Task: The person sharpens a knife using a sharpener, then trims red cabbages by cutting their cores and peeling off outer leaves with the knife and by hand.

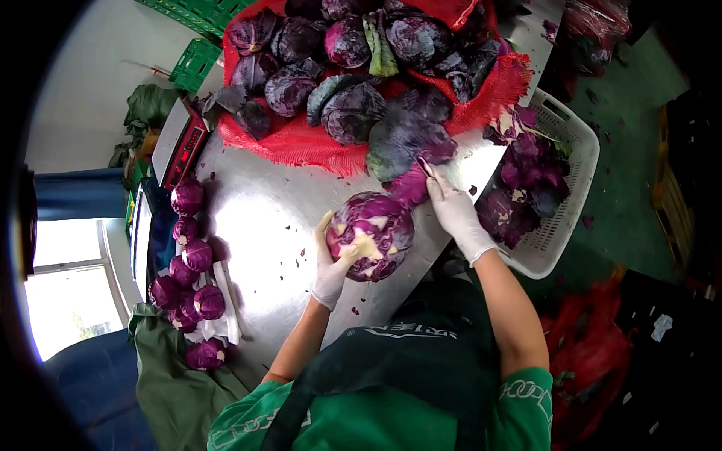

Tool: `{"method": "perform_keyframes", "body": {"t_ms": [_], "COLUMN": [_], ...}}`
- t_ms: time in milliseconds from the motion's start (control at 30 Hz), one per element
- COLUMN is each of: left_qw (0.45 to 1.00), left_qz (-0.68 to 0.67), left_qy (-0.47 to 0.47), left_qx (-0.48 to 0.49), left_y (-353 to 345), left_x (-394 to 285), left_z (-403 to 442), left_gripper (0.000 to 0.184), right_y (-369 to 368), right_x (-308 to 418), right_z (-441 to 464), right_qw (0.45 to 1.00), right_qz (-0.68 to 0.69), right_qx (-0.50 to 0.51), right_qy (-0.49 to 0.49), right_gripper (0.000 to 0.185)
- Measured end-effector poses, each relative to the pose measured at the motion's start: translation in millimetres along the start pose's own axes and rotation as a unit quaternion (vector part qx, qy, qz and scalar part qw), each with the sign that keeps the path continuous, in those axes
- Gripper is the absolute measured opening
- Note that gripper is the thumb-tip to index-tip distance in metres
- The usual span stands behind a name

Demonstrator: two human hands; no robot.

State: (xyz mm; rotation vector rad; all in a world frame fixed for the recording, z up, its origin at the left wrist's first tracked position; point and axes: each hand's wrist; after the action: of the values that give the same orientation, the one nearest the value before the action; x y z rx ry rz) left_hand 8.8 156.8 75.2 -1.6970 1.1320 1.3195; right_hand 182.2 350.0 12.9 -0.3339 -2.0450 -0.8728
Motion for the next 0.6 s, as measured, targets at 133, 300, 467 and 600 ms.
{"method": "perform_keyframes", "body": {"t_ms": [133,300,467,600], "left_qw": [0.990,0.930,0.948,0.960], "left_qz": [0.063,0.350,0.296,0.235], "left_qy": [-0.119,-0.086,-0.105,-0.129], "left_qx": [0.044,0.078,0.047,0.080], "left_y": [22.3,21.4,13.9,9.5], "left_x": [-10.8,-32.9,-11.5,-11.5], "left_z": [8.4,18.3,20.7,24.7], "left_gripper": [0.089,0.085,0.090,0.087], "right_y": [-19.2,5.3,-28.7,-29.1], "right_x": [47.9,76.1,45.2,67.5], "right_z": [6.7,-14.7,-87.2,-104.1], "right_qw": [0.995,0.988,0.961,0.987], "right_qz": [-0.013,-0.110,-0.064,-0.113], "right_qx": [0.049,-0.046,-0.118,-0.028], "right_qy": [0.091,0.100,0.241,0.114], "right_gripper": [0.050,0.044,0.041,0.047]}}
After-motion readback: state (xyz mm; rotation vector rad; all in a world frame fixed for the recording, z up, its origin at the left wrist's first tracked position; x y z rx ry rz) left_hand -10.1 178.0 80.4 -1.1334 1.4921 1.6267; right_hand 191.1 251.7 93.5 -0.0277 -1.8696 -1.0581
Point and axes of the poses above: each hand's wrist, its own z-axis towards the middle knuckle, its own y-axis out of the back of the hand, x = y × z, and after that the axes turned 11 degrees about x, right-handed
